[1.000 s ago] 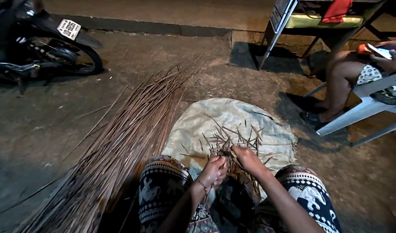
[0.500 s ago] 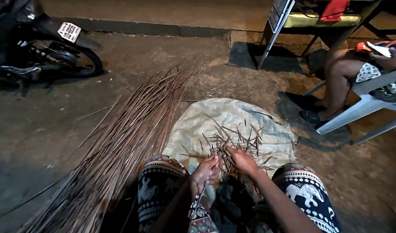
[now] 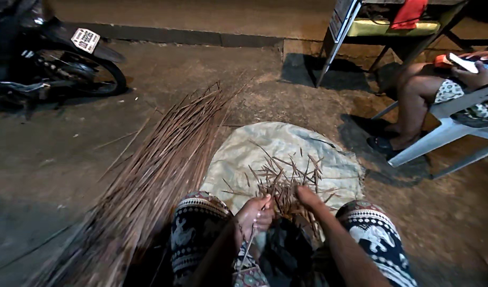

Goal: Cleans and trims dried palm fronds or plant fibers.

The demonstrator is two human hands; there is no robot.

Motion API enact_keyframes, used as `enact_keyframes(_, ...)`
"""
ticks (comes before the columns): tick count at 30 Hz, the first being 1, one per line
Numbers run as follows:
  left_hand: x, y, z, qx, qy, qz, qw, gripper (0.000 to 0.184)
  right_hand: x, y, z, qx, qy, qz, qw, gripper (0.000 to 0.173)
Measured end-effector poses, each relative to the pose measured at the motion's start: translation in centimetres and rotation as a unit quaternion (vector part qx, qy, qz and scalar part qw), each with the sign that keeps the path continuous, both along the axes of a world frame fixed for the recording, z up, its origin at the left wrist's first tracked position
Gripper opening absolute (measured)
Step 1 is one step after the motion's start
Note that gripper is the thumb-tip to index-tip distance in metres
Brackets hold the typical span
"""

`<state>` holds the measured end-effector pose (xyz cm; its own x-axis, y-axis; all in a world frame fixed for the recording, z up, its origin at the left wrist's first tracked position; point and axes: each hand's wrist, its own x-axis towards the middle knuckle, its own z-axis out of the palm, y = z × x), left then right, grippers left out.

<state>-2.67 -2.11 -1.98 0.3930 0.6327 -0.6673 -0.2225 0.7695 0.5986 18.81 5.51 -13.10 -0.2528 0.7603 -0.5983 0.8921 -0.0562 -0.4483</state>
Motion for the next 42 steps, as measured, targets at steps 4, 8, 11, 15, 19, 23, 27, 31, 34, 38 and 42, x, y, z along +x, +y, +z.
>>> enact_keyframes(4,-2.0,-0.4,0.4,0.087,0.1,0.053,0.99,0.037,-0.3,1.7,3.1,0.094,0.067,-0.074,0.991,0.036)
enact_keyframes(8,-0.8,0.0,0.5,0.182,0.308,-0.008,0.934,0.032,-2.1,-0.7,5.6,0.118,0.126,0.006,0.985,0.033)
enact_keyframes(11,0.3,0.1,0.7,0.211,0.388,-0.104,0.891,0.035,-3.6,-2.4,7.7,0.125,0.134,0.041,0.982,0.034)
enact_keyframes(15,1.5,0.3,0.2,0.25,0.458,-0.171,0.836,0.037,-4.3,-2.8,8.3,0.156,0.131,0.054,0.977,0.031)
enact_keyframes(19,1.7,0.0,0.3,0.254,0.476,-0.185,0.821,0.038,-4.1,-2.5,8.2,0.142,0.13,0.068,0.979,0.032)
enact_keyframes(23,1.4,-0.1,0.1,0.241,0.301,-0.073,0.92,0.032,-4.2,-2.7,5.6,0.089,0.462,-0.125,0.874,0.03)
enact_keyframes(27,1.3,0.5,-0.3,0.244,0.243,-0.087,0.935,0.035,-3.7,-2.5,6.5,-0.04,0.583,-0.212,0.783,0.028)
enact_keyframes(31,0.2,0.0,0.8,0.165,0.227,-0.211,0.936,0.051,-1.7,-0.6,6.1,0.058,0.534,-0.303,0.787,0.02)
enact_keyframes(34,-1.5,-0.8,1.2,0.172,0.2,-0.289,0.92,0.038,0.6,0.9,5.6,0.095,0.521,-0.381,0.758,0.023)
enact_keyframes(38,-2.5,-0.9,0.7,0.231,0.187,-0.246,0.923,0.025,1.5,1.5,5.3,0.13,0.534,-0.431,0.715,0.025)
enact_keyframes(42,-2.1,-0.1,1.2,0.259,0.205,-0.122,0.936,0.028,-0.1,0.6,5.2,0.156,0.563,-0.388,0.712,0.053)
